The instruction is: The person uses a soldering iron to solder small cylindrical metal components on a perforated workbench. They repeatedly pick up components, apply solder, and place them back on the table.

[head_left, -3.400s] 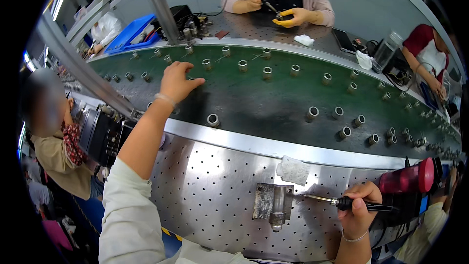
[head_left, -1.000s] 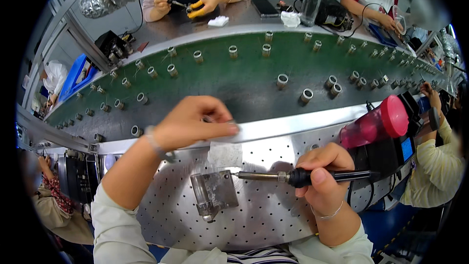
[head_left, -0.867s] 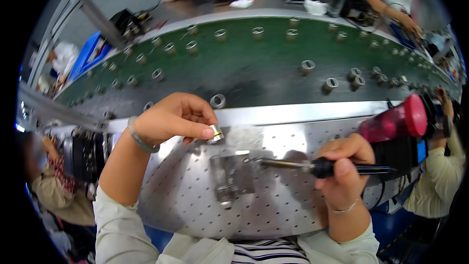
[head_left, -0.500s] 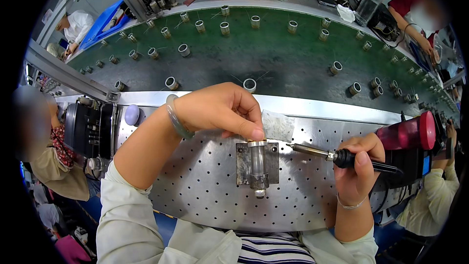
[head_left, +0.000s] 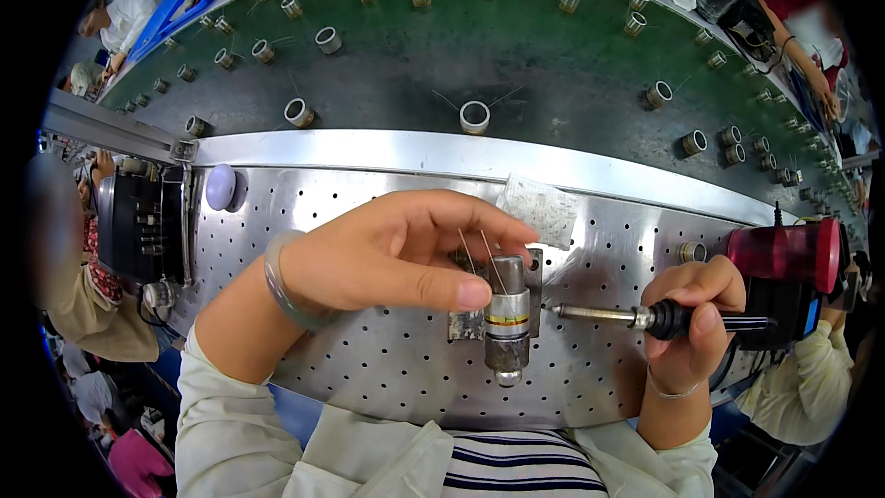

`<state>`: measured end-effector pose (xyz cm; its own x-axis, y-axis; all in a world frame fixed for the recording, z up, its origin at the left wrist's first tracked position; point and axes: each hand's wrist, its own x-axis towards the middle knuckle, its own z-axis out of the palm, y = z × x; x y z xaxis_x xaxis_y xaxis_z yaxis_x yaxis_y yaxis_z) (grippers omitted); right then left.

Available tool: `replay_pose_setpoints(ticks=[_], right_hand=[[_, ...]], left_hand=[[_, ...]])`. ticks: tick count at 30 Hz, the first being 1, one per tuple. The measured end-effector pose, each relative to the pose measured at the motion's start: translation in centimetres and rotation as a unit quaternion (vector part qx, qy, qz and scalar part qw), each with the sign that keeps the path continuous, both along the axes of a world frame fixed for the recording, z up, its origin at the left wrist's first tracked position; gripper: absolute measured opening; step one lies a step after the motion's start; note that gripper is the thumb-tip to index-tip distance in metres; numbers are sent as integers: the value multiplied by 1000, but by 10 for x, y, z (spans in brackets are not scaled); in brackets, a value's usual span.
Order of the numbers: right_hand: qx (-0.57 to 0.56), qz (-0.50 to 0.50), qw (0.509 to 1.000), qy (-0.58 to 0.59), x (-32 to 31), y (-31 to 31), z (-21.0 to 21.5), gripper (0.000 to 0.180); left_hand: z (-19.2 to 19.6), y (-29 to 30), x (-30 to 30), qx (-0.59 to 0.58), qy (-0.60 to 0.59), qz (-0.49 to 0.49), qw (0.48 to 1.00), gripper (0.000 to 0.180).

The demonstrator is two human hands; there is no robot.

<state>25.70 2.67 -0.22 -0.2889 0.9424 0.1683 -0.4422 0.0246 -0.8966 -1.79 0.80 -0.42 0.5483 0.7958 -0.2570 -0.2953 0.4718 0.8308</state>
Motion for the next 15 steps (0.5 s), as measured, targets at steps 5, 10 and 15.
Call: replay_pose_setpoints(ticks=[5, 10, 15], right_hand=[[-6, 11, 1000, -9, -3, -6, 3, 28], [21, 30, 999, -12, -3, -5, 0, 26], [82, 50, 994, -57, -5, -1, -2, 26]], left_hand=[[2, -9, 6, -26, -2, 55, 998, 42], [0, -10, 11, 32, -25, 108, 993, 39], [-1, -11, 12, 61, -17, 112, 992, 30]])
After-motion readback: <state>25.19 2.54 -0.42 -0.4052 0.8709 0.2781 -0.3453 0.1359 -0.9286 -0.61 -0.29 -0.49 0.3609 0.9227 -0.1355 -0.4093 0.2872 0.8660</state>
